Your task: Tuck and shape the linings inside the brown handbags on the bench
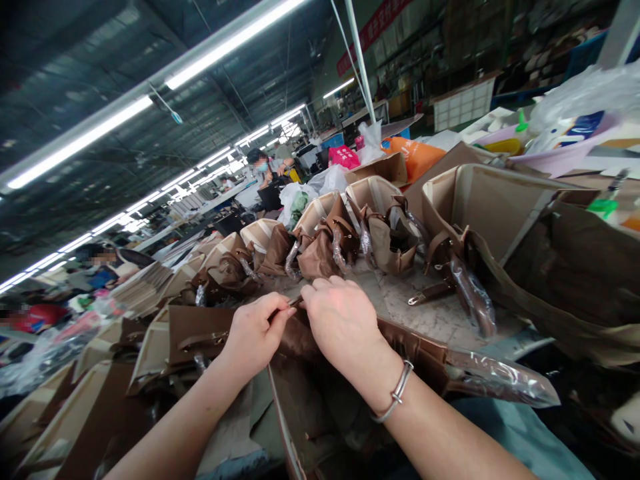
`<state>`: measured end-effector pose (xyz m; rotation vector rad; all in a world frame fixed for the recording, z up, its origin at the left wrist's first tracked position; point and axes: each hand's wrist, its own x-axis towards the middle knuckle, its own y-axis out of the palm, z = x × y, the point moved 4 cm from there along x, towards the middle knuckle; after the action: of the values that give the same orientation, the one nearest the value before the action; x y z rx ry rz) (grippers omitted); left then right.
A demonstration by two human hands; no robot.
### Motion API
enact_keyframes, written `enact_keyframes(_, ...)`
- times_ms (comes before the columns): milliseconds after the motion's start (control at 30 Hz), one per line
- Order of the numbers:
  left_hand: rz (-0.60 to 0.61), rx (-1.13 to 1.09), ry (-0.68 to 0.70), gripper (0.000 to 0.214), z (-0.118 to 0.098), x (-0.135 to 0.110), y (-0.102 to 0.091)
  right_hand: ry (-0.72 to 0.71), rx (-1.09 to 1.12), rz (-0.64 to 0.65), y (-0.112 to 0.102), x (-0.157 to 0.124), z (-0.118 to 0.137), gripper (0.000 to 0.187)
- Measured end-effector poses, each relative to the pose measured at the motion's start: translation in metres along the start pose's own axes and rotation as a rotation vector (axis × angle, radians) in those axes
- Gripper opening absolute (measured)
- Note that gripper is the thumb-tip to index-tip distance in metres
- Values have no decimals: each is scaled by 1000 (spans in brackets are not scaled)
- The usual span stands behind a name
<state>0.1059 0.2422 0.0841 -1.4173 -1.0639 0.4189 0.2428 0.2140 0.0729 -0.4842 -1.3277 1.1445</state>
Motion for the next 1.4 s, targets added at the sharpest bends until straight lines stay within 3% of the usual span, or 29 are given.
enact_keyframes(233, -140, -294, -104, 3, 11, -6, 2, 8, -18, -7, 0, 1, 2, 15)
enact_keyframes(367, -107, -432, -224, 25, 17, -9, 4, 18, -15, 7, -1, 3, 2, 16)
enact_keyframes(467, -24, -371, -231, 32, 18, -6, 5, 14, -10, 7, 0, 4, 2, 16)
enact_keyframes(667, 30, -187, -134, 10, 15, 3, 4, -15, -18, -17, 0, 4, 0, 15)
enact_keyframes(867, -27, -231, -200, 23, 15, 2, 6, -25, 0, 21, -2, 5, -8, 15)
enact_keyframes(1100, -36, -191, -115, 12, 11, 6, 5, -10, 2, 3, -4, 5, -9, 19)
enact_keyframes(1400, -53, -186, -134, 9, 8, 9, 6, -1, -10, -41, 0, 4, -3, 19)
